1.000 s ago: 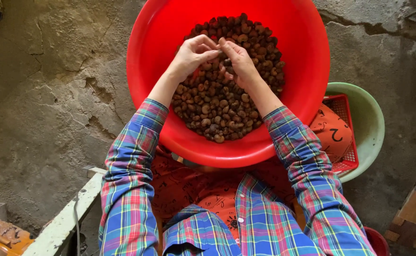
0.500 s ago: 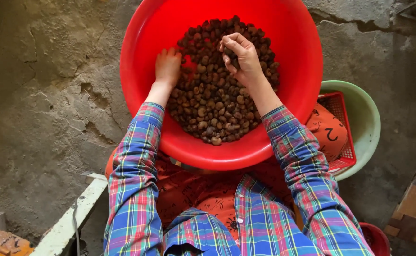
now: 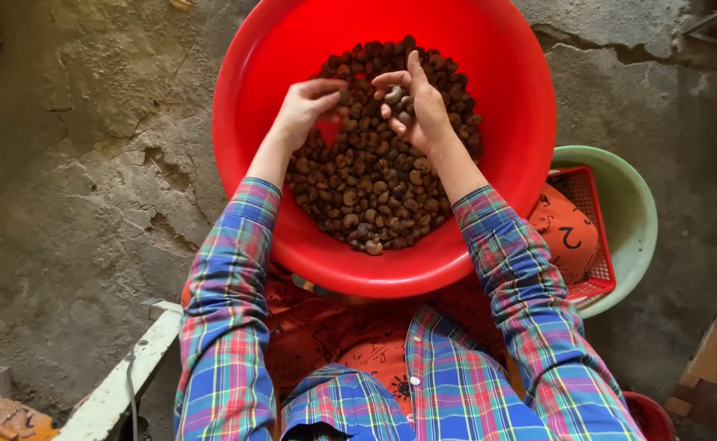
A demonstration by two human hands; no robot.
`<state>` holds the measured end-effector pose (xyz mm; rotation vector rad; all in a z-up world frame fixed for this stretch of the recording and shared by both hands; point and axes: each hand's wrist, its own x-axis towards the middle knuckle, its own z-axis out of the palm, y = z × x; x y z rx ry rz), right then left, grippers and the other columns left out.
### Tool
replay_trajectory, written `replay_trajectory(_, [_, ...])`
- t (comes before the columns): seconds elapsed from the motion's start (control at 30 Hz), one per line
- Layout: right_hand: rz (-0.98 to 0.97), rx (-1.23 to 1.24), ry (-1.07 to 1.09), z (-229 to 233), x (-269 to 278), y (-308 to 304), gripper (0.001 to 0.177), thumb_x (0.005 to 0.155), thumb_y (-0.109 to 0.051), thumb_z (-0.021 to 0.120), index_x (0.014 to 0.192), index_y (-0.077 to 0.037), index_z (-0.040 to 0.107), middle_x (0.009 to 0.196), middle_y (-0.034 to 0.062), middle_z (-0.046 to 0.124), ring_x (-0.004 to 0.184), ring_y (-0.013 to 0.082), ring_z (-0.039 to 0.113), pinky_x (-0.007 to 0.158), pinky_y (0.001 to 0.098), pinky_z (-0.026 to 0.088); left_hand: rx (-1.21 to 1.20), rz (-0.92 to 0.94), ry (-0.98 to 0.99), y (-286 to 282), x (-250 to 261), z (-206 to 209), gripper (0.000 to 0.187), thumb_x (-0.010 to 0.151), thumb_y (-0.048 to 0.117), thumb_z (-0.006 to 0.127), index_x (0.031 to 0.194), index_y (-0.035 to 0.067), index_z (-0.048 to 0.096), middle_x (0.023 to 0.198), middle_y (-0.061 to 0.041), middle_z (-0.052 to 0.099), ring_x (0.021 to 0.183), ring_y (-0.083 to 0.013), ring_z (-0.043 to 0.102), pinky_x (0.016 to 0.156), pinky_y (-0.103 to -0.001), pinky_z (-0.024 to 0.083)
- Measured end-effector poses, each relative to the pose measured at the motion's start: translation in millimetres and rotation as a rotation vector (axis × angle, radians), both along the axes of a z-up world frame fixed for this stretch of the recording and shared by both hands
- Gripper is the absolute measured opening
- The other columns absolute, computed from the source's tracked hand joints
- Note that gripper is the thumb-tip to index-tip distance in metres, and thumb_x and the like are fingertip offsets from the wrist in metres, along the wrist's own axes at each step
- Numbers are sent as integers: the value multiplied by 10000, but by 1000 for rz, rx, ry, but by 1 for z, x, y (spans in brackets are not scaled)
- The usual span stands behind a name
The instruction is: The person sorts cashews by hand in a large red bowl to remove damaged or off-grade nuts.
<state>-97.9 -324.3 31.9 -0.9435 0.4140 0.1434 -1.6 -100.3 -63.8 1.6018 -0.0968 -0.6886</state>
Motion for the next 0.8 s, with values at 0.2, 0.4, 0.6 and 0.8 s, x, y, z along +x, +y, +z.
replay_trajectory(0.2, [147, -122, 67, -2, -4, 8, 615, 935, -586, 476, 1100, -23, 663, 882, 90, 698, 555, 90, 613, 333, 179, 354, -288, -141, -24, -27, -22, 77, 169, 961, 101, 715, 1111, 25, 720, 969, -97, 744, 849, -152, 725, 690, -234, 635])
replay_trajectory(0.4, [83, -136, -110, 21, -36, -3, 187, 1017, -270, 601, 1121, -126, 661, 877, 39, 700, 584, 64, 586, 358, 178, 304, -261, -24, -508, -64, -64, 110, 92, 985, 44, 730, 1023, 43, 646, 868, -21, 696, 756, -80, 695, 679, -196, 598])
replay_trajectory(0.6, [-126, -251, -240, 22, -105, -41, 230, 1004, -277, 699, 1135, -91, 670, 792, 26, 653, 441, 58, 427, 338, 230, 318, -408, -120, -571, -113, -143, 132, 430, 981, -132, 536, 1345, 89, 476, 1115, -119, 633, 817, -179, 703, 660, -247, 713])
replay_trajectory(0.8, [-577, -321, -351, 61, -260, -159, 285, 973, -289, 768, 1108, -62, 662, 840, 12, 609, 605, 66, 469, 512, 176, 365, -17, -472, -1180, -114, -152, 67, 414, 900, -77, 649, 1277, 94, 643, 1418, -49, 552, 1445, -312, 404, 1227, -450, 402])
